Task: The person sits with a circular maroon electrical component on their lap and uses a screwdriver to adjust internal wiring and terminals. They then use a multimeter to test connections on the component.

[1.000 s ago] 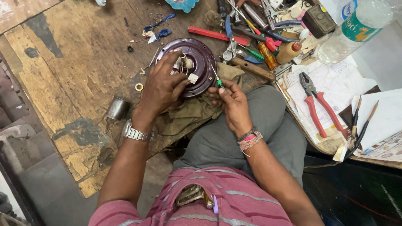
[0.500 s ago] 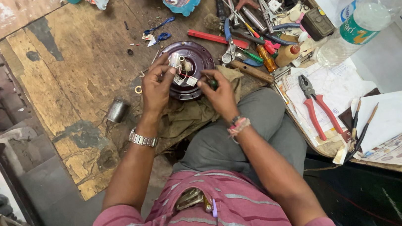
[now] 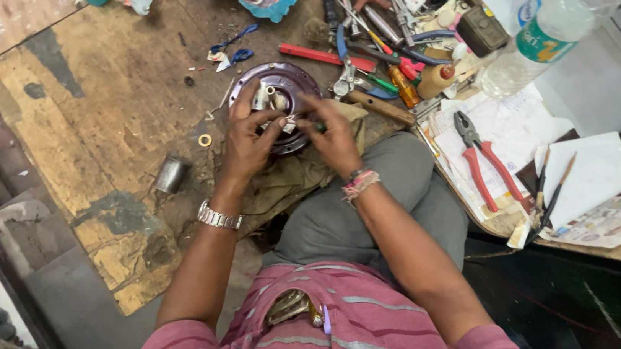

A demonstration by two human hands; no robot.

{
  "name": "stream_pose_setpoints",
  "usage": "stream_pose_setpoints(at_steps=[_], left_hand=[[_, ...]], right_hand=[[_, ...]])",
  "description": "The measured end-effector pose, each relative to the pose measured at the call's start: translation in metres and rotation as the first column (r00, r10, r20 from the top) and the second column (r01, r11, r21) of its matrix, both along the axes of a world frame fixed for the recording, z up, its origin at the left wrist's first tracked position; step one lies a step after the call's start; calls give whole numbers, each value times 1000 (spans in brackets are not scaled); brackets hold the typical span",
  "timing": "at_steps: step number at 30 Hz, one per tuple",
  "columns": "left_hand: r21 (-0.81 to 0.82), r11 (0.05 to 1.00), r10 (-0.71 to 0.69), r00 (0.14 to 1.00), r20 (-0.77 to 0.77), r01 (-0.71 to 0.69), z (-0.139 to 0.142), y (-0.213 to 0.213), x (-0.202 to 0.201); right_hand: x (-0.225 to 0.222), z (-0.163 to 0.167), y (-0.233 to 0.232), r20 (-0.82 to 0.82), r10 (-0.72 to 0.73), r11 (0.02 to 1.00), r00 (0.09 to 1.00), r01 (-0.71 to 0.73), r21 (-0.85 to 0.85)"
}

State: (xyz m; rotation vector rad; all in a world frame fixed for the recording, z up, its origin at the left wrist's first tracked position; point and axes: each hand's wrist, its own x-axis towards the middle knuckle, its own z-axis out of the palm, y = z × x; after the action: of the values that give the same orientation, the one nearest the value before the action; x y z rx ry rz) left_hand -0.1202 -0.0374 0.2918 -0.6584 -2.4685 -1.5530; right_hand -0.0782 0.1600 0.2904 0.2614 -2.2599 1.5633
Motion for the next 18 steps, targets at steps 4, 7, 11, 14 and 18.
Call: stream_pose_setpoints(at_steps=[4, 7, 11, 14, 18], left_hand=[[-119, 993, 2, 992, -123, -16, 3, 0, 2], [-183, 983, -21, 987, -161, -9, 5, -1, 1], [-108, 992, -63, 997, -44, 58, 11, -6, -10], [-185, 980, -84, 996, -34, 77, 16, -12, -18], [-204, 977, -88, 990, -114, 63, 20, -14, -23]], right_hand=[[0, 6, -3, 49, 13, 995, 999, -18, 101], [4, 9, -4, -26, -15, 995, 1000, 17, 94], [7, 11, -6, -79, -58, 994, 995, 65, 85], [8, 11, -5, -89, -76, 993, 993, 83, 78], [8, 12, -5, -93, -50, 996, 994, 56, 62]])
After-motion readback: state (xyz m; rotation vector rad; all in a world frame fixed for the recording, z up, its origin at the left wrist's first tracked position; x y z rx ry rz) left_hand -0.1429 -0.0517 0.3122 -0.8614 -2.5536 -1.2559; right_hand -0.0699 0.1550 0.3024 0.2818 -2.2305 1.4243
